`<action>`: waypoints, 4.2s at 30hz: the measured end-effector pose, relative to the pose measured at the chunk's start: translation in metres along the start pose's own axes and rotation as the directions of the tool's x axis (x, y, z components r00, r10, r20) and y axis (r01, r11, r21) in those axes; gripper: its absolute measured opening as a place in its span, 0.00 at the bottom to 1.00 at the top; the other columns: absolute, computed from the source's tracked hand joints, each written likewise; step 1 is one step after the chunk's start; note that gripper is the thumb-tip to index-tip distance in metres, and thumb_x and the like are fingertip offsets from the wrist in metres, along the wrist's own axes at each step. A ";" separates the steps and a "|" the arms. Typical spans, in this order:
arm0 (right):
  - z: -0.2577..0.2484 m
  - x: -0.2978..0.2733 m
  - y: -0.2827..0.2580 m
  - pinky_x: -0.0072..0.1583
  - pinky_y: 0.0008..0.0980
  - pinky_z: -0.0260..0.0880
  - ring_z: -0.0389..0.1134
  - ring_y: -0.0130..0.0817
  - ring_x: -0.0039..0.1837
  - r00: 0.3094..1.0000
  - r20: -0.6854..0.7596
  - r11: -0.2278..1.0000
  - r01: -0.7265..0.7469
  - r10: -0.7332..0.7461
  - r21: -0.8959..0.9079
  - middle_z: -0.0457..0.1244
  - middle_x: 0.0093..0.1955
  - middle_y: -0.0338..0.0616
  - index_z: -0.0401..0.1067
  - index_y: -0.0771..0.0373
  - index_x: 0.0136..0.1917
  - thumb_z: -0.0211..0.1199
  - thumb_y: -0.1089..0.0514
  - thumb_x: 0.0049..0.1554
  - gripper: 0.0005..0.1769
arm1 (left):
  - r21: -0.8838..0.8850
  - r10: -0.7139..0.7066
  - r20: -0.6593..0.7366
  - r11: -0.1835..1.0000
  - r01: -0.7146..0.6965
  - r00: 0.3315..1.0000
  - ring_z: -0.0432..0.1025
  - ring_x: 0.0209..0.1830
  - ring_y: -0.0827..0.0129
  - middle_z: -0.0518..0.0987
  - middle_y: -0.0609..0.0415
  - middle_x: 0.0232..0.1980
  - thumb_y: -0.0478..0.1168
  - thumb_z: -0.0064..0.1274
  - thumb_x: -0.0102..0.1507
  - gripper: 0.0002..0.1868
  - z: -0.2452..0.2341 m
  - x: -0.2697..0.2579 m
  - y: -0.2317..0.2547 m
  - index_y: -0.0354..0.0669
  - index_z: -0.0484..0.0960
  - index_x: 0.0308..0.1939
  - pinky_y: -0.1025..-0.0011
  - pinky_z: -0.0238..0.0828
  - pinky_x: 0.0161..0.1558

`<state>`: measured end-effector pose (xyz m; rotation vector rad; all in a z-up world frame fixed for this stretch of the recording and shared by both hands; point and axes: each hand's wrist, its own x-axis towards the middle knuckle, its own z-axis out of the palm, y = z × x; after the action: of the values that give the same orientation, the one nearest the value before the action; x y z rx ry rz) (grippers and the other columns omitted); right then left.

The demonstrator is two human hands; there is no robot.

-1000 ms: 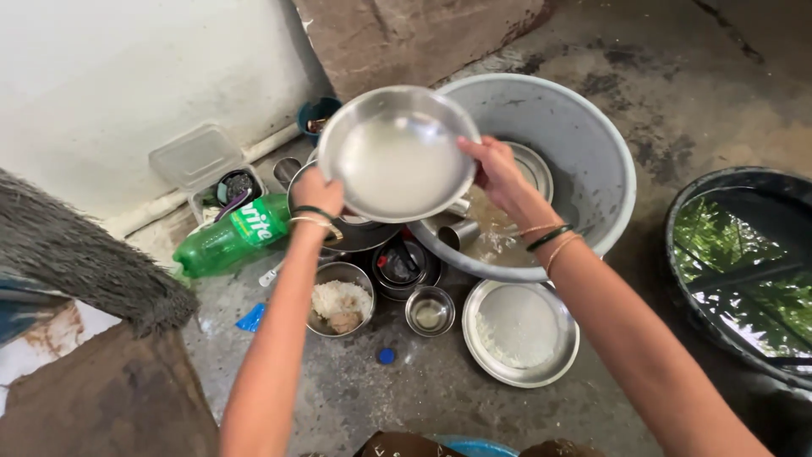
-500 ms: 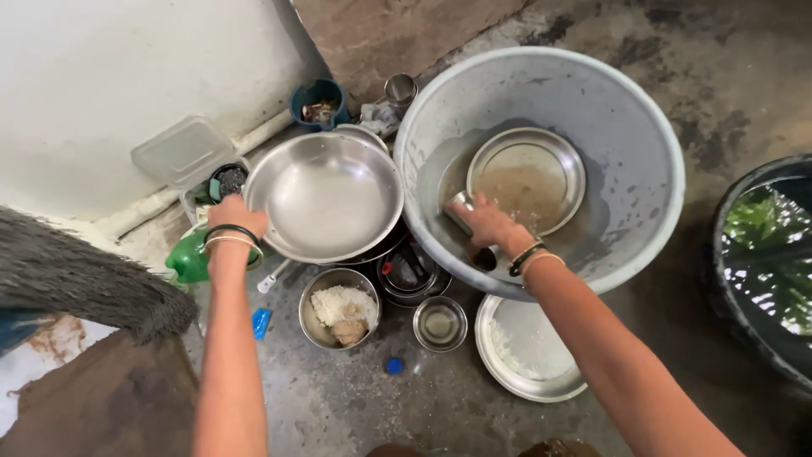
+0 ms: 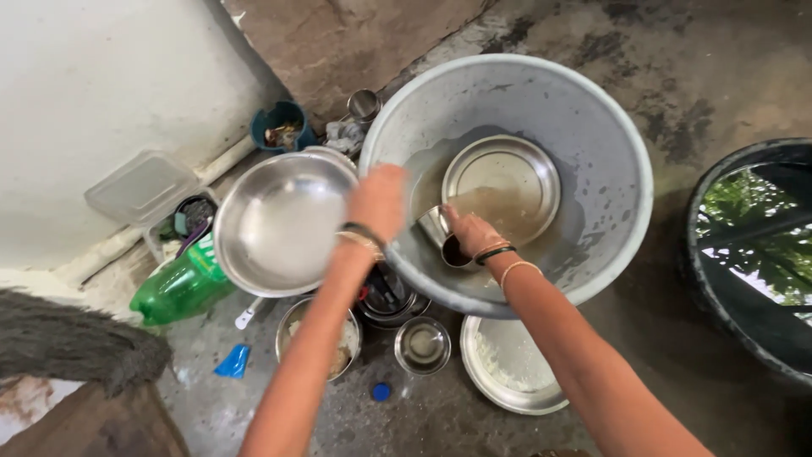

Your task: The person clears food scraps from various dishes into a small bucket by hand, then rinses them using water from a plastic bottle. They scrub the items with a sponge and rinse them in a large basin of water.

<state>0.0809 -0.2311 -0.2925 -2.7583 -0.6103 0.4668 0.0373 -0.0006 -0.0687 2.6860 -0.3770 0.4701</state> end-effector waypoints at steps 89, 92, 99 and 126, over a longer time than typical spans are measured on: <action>-0.235 -0.104 -0.161 0.40 0.48 0.83 0.76 0.55 0.38 0.927 -0.091 0.082 0.066 0.363 0.994 0.68 0.41 0.64 0.68 0.83 0.49 0.44 0.73 0.54 0.14 | -0.816 -0.849 -0.385 0.496 0.296 0.361 0.76 0.39 0.57 0.83 0.40 0.39 0.50 0.63 0.56 0.23 -0.112 -0.040 -0.143 0.28 0.79 0.34 0.59 0.72 0.46; -0.228 -0.092 -0.209 0.42 0.47 0.83 0.76 0.53 0.39 0.975 -0.063 0.053 0.053 0.215 0.997 0.69 0.42 0.63 0.69 0.81 0.50 0.44 0.72 0.55 0.16 | -0.946 -0.910 -0.271 0.312 0.087 0.313 0.72 0.43 0.63 0.80 0.44 0.43 0.45 0.67 0.56 0.23 -0.132 -0.084 -0.204 0.27 0.75 0.40 0.64 0.70 0.50; -0.197 -0.082 -0.371 0.37 0.46 0.77 0.75 0.56 0.36 0.993 -0.116 0.078 0.113 0.038 0.991 0.68 0.39 0.68 0.62 0.81 0.51 0.45 0.71 0.56 0.11 | -0.714 -0.770 -0.637 0.611 0.342 0.046 0.73 0.33 0.59 0.82 0.40 0.34 0.49 0.64 0.58 0.23 -0.227 -0.233 -0.252 0.25 0.81 0.33 0.58 0.71 0.42; 0.089 0.022 -0.466 0.41 0.40 0.82 0.77 0.51 0.43 0.904 0.304 0.231 -0.377 0.300 0.897 0.67 0.54 0.65 0.51 0.70 0.71 0.57 0.74 0.52 0.35 | -0.732 -0.851 0.499 -0.517 0.444 -0.167 0.75 0.53 0.52 0.80 0.42 0.52 0.47 0.57 0.65 0.24 0.000 -0.390 -0.242 0.30 0.77 0.57 0.56 0.76 0.52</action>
<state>-0.1001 0.2025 -0.2240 -1.6252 0.2983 0.7151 -0.2383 0.2896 -0.2927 0.8824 1.3546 0.1702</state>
